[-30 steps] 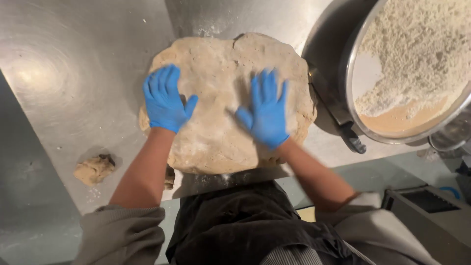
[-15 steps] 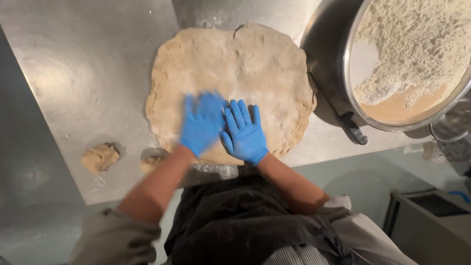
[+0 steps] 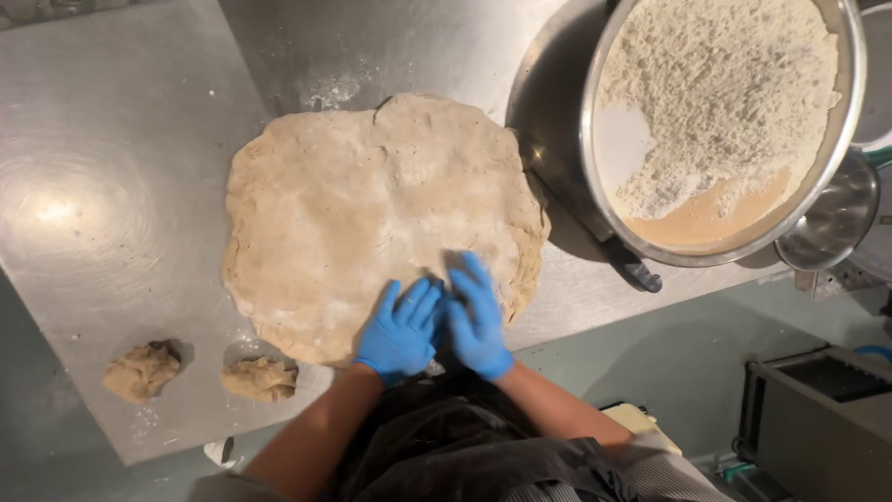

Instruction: Preparing and kneading a large batch of dough on a stainless steel bakery table.

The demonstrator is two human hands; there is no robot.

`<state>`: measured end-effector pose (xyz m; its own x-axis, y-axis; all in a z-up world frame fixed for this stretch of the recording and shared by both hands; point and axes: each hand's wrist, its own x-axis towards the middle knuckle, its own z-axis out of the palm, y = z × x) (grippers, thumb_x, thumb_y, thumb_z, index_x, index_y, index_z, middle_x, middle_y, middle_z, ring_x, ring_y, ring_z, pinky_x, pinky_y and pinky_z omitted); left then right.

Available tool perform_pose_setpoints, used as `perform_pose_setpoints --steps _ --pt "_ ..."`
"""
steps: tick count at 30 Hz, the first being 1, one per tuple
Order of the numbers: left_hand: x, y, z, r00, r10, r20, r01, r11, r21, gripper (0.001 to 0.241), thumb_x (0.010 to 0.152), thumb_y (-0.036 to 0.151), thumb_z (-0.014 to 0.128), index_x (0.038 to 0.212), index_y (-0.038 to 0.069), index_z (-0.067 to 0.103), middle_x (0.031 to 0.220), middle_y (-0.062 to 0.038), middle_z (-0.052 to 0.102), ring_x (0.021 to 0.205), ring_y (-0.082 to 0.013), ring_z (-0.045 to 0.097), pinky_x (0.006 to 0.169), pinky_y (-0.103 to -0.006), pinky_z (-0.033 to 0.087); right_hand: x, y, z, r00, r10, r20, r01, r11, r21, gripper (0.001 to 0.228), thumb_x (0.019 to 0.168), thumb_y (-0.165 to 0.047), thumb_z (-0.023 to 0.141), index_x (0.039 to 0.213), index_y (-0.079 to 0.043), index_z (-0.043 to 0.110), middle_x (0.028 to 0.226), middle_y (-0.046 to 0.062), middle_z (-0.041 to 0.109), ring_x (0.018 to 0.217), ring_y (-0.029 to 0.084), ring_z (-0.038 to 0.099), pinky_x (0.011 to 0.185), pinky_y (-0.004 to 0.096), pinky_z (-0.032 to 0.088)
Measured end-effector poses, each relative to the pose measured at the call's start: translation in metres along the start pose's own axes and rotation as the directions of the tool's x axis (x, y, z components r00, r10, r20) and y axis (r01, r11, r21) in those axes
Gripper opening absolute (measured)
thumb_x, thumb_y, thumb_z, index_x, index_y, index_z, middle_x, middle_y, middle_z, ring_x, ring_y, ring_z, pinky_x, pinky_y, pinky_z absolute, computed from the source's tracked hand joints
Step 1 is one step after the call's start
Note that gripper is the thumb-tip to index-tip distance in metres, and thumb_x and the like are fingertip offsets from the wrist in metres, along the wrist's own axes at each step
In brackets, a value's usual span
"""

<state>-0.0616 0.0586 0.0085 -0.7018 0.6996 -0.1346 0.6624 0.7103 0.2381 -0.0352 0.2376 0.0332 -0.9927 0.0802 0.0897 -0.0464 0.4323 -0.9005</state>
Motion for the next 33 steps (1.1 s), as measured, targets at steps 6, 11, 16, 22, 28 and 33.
perform_pose_setpoints --steps 6,11,16,22,28,33 --pt "0.006 0.012 -0.017 0.994 0.075 -0.078 -0.081 0.994 -0.078 0.064 0.098 0.045 0.048 0.154 0.015 0.045 0.161 -0.011 0.042 0.145 -0.0301 0.038 0.117 -0.0584 0.024 0.003 0.017 -0.065 0.494 0.856 -0.149 -0.674 0.486 0.556 0.061 0.097 -0.017 0.062 0.152 -0.001 0.04 0.146 0.018 0.052 0.132 0.028 0.05 0.106 0.039 0.042" --pt "0.018 0.012 0.012 0.997 0.081 -0.005 -0.081 0.996 -0.046 0.067 0.094 0.047 0.049 0.152 0.013 0.045 0.155 -0.011 0.046 0.139 -0.0311 0.04 0.113 -0.0601 0.025 -0.01 0.037 -0.068 0.473 0.844 0.253 -0.863 0.386 0.324 0.053 0.105 -0.026 0.069 0.13 0.02 0.069 0.099 0.028 0.07 0.086 0.031 0.059 0.074 0.043 0.045" --pt "0.046 0.004 0.004 0.911 0.344 -0.227 -0.381 0.914 -0.141 0.078 0.099 0.059 0.049 0.16 0.012 0.038 0.163 -0.014 0.039 0.146 -0.0343 0.035 0.12 -0.0582 0.023 -0.002 -0.005 -0.084 0.406 0.898 0.167 -0.806 0.267 0.528 0.042 0.088 -0.02 0.072 0.125 0.0 0.068 0.111 0.01 0.078 0.098 0.02 0.073 0.085 0.033 0.057" --pt "0.077 0.016 -0.015 0.931 0.364 -0.036 -0.365 0.919 -0.147 0.077 0.094 0.055 0.049 0.157 0.013 0.037 0.162 -0.012 0.036 0.15 -0.032 0.03 0.12 -0.0601 0.016 -0.007 0.051 -0.114 0.824 0.494 -0.278 -0.567 0.727 -0.388 0.037 0.082 -0.024 0.086 0.084 0.005 0.063 0.079 0.015 0.063 0.068 0.019 0.059 0.064 0.034 0.052" --pt "0.075 0.019 -0.007 0.953 0.291 -0.083 -0.301 0.897 -0.323 0.062 0.092 0.048 0.052 0.14 0.01 0.061 0.151 -0.015 0.048 0.143 -0.0344 0.035 0.121 -0.0605 0.016 0.093 0.036 -0.043 0.988 -0.132 0.084 0.156 0.779 -0.607 0.033 0.096 -0.027 0.072 0.07 -0.008 0.063 0.068 0.013 0.061 0.06 0.028 0.057 0.056 0.041 0.045" --pt "0.063 -0.06 -0.051 0.994 0.094 0.052 -0.069 0.93 -0.361 0.048 0.097 0.049 0.058 0.129 0.013 0.065 0.142 -0.015 0.054 0.142 -0.0326 0.044 0.125 -0.0536 0.024 0.115 0.032 -0.053 0.993 0.064 0.097 -0.02 0.915 -0.403 0.024 0.091 -0.026 0.072 0.074 -0.008 0.073 0.065 0.013 0.066 0.055 0.023 0.062 0.054 0.036 0.047"
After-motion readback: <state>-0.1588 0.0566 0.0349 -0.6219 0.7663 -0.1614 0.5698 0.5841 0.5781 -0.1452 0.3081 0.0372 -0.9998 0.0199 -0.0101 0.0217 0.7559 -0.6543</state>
